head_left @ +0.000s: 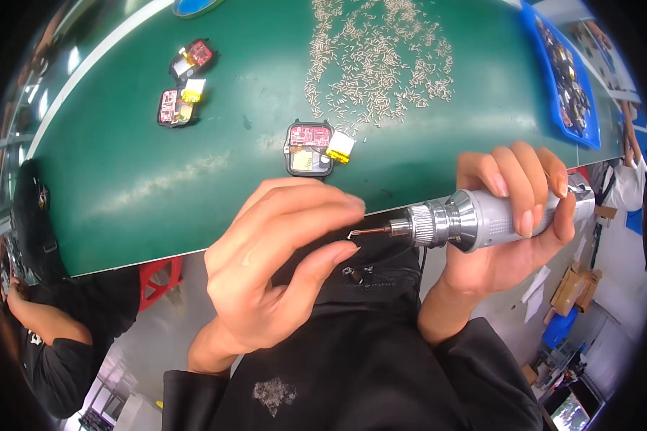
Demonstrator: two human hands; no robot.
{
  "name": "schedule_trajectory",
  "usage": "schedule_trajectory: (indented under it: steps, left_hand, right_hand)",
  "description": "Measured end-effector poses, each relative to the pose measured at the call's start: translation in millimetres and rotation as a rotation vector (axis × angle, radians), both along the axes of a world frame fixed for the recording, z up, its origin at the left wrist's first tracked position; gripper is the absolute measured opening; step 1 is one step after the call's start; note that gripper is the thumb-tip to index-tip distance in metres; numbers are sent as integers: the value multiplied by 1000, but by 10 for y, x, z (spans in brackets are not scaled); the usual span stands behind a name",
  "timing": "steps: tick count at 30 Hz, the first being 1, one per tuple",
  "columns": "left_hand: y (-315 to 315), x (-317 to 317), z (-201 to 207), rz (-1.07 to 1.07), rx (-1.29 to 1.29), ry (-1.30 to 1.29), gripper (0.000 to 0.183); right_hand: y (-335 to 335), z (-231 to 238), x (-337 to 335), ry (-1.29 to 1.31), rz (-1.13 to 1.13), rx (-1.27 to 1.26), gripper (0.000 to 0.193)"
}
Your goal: Using an electric screwdriver to fasten screws into electronic components on an assembly line.
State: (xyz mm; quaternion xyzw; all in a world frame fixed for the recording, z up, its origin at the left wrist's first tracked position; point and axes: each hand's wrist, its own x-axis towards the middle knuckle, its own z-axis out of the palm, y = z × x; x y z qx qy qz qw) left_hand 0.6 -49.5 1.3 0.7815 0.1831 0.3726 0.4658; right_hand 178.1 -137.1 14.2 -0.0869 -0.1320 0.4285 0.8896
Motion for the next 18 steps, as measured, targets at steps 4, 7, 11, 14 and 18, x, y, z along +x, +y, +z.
schedule_trajectory:
  steps: [4,7,11,14,18]
  left_hand:
    - [11,-14,-55,-19,-64,-55,15]
    - [10,-20,-93,-6,-85,-82,12]
    - [-35,-37,-110,16,-261,-157,12]
    - [-94,-17,-130,14,-434,-226,19]
    - [-134,-7,-140,4,-492,-239,25]
  right_hand:
    - [16,-8,-33,-2,-8,-28,12]
    - [2,2,-29,3,-21,-34,12]
    - [5,48,-16,9,-50,-7,13]
    - [11,66,-24,1,-24,3,13]
    - [36,71,-79,9,-8,7,13]
